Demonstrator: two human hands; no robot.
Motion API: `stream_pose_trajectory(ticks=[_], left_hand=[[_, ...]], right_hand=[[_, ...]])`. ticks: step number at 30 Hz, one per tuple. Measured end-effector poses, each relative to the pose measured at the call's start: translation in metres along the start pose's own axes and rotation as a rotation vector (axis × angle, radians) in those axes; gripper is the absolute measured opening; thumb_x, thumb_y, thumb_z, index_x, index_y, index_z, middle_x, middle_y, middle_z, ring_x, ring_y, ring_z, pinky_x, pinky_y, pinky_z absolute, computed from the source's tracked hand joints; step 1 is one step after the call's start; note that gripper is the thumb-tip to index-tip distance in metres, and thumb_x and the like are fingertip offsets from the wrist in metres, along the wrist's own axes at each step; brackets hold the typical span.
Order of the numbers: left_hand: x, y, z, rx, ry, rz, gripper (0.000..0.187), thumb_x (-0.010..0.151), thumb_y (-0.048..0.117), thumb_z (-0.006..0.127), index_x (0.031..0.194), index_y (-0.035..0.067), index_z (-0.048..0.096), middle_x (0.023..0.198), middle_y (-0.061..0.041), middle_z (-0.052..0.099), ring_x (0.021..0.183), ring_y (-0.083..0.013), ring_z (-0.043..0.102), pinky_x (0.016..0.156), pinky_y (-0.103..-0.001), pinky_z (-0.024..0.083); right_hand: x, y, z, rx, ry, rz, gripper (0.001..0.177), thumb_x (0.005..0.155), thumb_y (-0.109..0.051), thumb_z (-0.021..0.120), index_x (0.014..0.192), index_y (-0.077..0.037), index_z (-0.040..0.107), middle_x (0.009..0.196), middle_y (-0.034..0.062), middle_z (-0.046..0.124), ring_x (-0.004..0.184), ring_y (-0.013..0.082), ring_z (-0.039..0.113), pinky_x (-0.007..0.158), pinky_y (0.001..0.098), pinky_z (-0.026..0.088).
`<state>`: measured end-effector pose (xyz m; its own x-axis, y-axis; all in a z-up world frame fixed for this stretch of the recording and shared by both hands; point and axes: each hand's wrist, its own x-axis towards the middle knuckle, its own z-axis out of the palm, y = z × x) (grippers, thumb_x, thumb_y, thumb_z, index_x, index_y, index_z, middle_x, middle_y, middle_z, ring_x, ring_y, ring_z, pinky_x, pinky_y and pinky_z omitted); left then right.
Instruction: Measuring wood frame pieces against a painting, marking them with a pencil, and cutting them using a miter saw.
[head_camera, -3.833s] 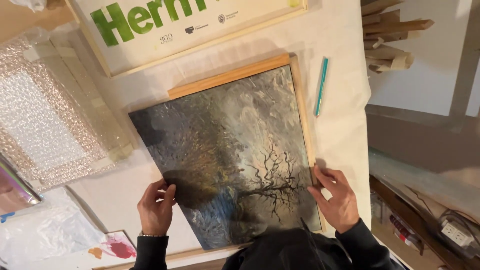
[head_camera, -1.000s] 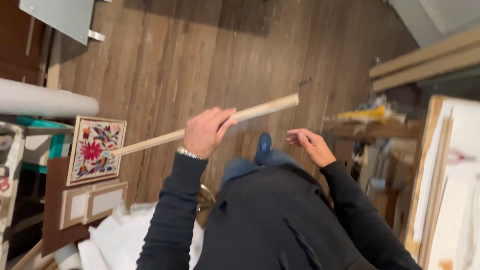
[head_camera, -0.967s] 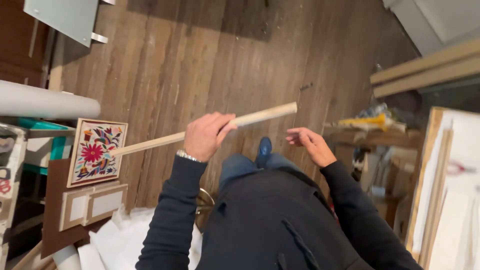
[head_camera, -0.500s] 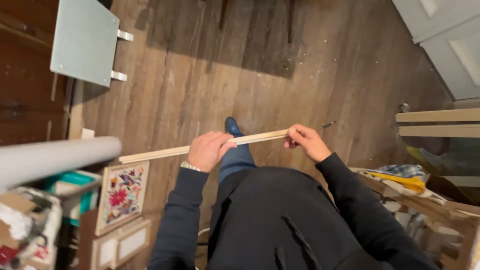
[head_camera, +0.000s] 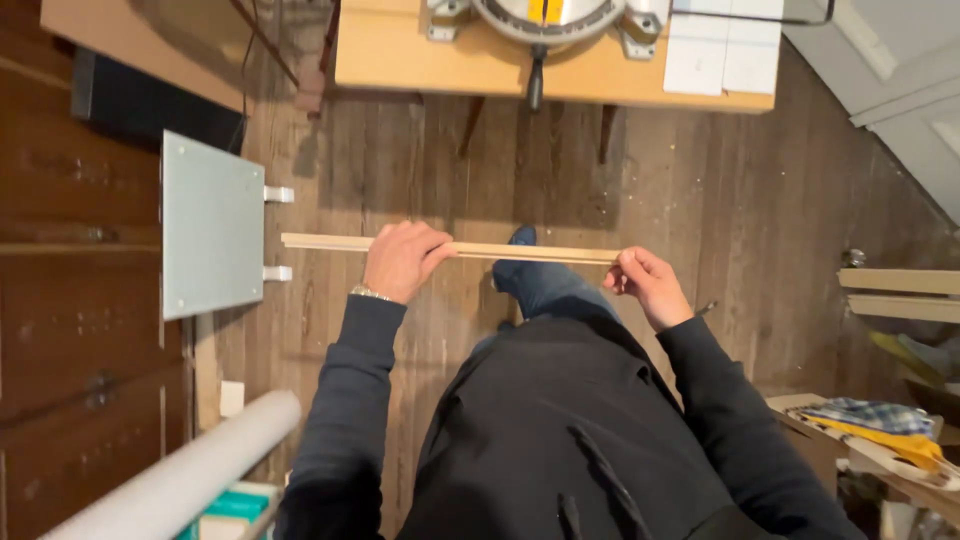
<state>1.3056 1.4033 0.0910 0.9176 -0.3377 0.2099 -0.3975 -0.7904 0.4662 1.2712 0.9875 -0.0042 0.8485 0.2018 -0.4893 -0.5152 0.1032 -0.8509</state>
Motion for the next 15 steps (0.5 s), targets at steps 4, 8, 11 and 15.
stream_pose_trajectory(ticks=[4,8,11,15], left_hand=[[0.087,-0.08,0.001,-0.054,0.038,-0.027,0.02,0.089,0.034,0.079,0.087,0.014,0.075,0.084,-0.001,0.069,0.082,-0.0258,0.064,0.076,-0.041,0.044],[0.171,-0.159,-0.005,-0.093,0.029,-0.093,0.029,0.085,0.034,0.083,0.089,0.009,0.07,0.088,-0.007,0.07,0.083,-0.0301,0.064,0.078,-0.043,0.047],[0.211,-0.2,-0.019,-0.116,0.051,-0.152,0.03,0.086,0.031,0.087,0.09,0.007,0.069,0.096,-0.015,0.069,0.086,-0.0378,0.061,0.078,-0.046,0.047],[0.317,-0.296,0.005,-0.081,0.06,-0.024,0.037,0.08,0.03,0.089,0.087,0.003,0.065,0.091,-0.017,0.066,0.085,-0.0413,0.062,0.075,-0.05,0.048]], right_hand=[[0.082,-0.056,0.01,-0.03,0.082,-0.037,0.03,0.109,-0.031,0.048,0.113,-0.005,0.063,0.091,0.0044,0.07,0.075,0.0103,0.057,0.072,0.0264,0.05],[0.145,-0.103,-0.008,-0.071,0.168,-0.055,0.033,0.11,-0.028,0.049,0.122,-0.002,0.065,0.092,0.0051,0.07,0.075,0.0099,0.057,0.071,0.0259,0.05],[0.154,-0.149,0.0,-0.147,0.234,-0.058,0.032,0.111,-0.024,0.05,0.122,0.002,0.065,0.096,0.0053,0.07,0.078,0.0096,0.058,0.073,0.0256,0.05],[0.204,-0.237,-0.004,-0.278,0.376,-0.283,0.029,0.114,-0.019,0.051,0.119,0.005,0.065,0.098,0.0058,0.068,0.085,0.01,0.061,0.079,0.0254,0.051]])
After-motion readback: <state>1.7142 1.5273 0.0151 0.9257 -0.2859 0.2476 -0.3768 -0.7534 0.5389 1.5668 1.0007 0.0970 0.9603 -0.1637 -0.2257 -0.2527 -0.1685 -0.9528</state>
